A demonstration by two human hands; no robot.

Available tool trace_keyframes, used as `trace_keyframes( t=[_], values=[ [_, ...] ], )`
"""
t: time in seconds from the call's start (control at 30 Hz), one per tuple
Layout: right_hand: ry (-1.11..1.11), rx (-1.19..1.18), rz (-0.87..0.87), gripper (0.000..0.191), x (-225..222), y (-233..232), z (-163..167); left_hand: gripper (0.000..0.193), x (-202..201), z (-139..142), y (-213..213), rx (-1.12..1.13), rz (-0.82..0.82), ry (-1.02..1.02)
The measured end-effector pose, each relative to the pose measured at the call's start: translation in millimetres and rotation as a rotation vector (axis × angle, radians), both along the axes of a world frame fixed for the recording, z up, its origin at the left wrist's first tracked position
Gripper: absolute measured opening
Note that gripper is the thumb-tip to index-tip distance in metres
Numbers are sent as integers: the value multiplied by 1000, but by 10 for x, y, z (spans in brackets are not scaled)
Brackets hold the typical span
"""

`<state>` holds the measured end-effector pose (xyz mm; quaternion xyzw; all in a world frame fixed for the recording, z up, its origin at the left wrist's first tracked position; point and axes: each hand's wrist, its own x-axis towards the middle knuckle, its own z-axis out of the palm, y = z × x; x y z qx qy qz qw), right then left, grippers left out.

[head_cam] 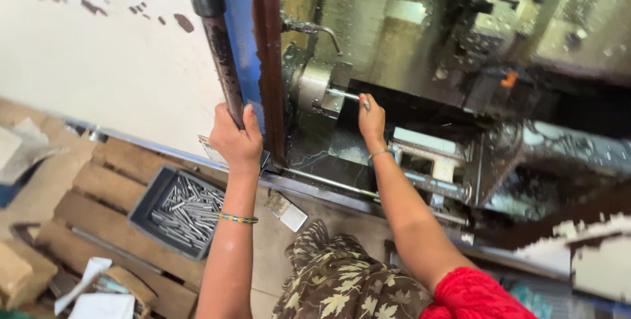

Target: The person opens the door of a CNC lathe, inserts a metal rod into the chuck, and closes the door. They then wipe the door with a cloth and repeat the insertion process. The person handles metal rods and a cloth while operating the machine.

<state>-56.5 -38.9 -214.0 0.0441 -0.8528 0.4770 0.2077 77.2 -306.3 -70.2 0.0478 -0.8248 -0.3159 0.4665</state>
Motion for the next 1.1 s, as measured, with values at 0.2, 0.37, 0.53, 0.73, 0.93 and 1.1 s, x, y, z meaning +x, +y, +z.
trace_keyframes(
  t=[0.2,0.37,0.53,0.73,0.93,1.1],
  values=[
    [-120,129,-121,37,401,137,262,46,12,-73,-76,-44,-69,92],
    [-381,-74,-140,41,1467,518,375,55,54,-231,-142,89,-96,10],
    [-314,-148,-255,39,2663,1079,727,54,106,-355,-144,332,-300,10],
    [341,94,-477,34,3853,1763,1363,47,171,-270,-52,364,-386,11],
    [450,-12,-831,51,4411,2370,1429,47,285,-265,600,454,-362,-114],
    [376,-11,-913,58,4510,2771,1146,41,556,-223,1401,307,-448,-64]
  ],
)
